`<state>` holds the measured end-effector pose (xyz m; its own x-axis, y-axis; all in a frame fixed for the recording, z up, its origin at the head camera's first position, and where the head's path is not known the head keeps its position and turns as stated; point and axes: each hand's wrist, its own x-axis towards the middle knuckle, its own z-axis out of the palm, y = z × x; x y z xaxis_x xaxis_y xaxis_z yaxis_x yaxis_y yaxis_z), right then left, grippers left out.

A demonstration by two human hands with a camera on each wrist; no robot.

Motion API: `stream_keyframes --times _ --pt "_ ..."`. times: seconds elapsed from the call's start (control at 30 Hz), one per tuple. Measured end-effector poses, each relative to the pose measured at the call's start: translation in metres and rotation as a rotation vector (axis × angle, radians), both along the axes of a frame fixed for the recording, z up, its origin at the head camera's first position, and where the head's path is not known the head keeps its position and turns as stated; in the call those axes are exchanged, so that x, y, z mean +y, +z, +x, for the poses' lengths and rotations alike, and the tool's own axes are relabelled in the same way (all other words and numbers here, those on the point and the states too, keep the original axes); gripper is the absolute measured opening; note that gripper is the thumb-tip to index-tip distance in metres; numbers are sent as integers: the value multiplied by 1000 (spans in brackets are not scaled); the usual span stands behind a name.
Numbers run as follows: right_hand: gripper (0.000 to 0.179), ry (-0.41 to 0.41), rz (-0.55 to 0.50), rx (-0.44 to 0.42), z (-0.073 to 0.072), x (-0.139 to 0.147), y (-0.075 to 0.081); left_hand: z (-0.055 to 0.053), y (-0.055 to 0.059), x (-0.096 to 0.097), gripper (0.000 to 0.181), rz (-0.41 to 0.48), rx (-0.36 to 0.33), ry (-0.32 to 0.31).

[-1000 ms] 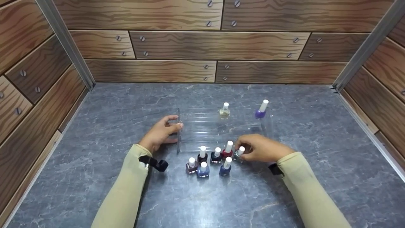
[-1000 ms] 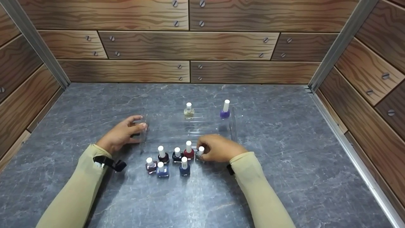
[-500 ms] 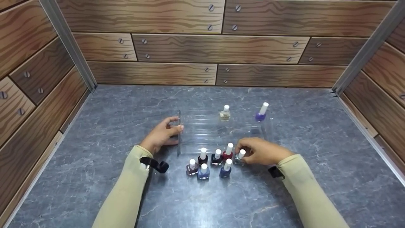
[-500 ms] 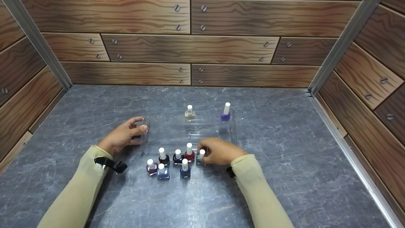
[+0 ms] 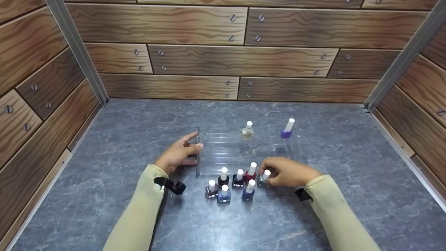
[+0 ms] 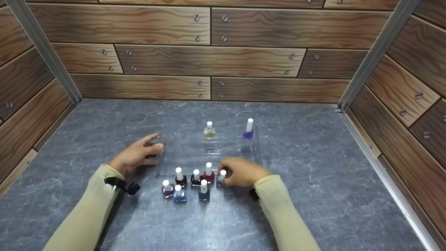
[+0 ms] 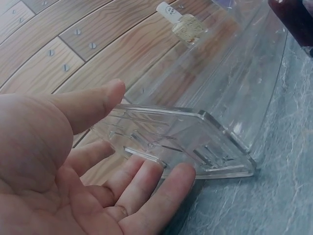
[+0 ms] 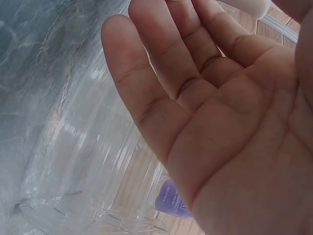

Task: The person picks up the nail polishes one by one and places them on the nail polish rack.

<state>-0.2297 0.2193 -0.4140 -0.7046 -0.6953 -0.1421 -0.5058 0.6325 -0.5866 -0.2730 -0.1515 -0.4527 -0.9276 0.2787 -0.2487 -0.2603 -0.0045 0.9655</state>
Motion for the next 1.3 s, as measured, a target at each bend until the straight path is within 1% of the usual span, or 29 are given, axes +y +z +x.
stream_keyframes --times 0.33,0.57,0.8,0.97,1.17,1.3 --pt "28 -15 -8 -13 2 -1 0 2 2 6 77 -37 7 50" --pt "29 -23 4 -15 2 0 0 1 1 6 80 -51 17 45" --pt "27 13 -3 51 0 0 2 1 3 7 78 -89 57 45" --pt "28 12 13 65 -1 0 1 1 2 8 79 -84 64 52" --pt "29 0 28 44 -1 -1 -1 0 -1 8 83 -72 66 51" --pt "29 4 26 56 -1 1 0 -1 0 8 83 -66 62 49"
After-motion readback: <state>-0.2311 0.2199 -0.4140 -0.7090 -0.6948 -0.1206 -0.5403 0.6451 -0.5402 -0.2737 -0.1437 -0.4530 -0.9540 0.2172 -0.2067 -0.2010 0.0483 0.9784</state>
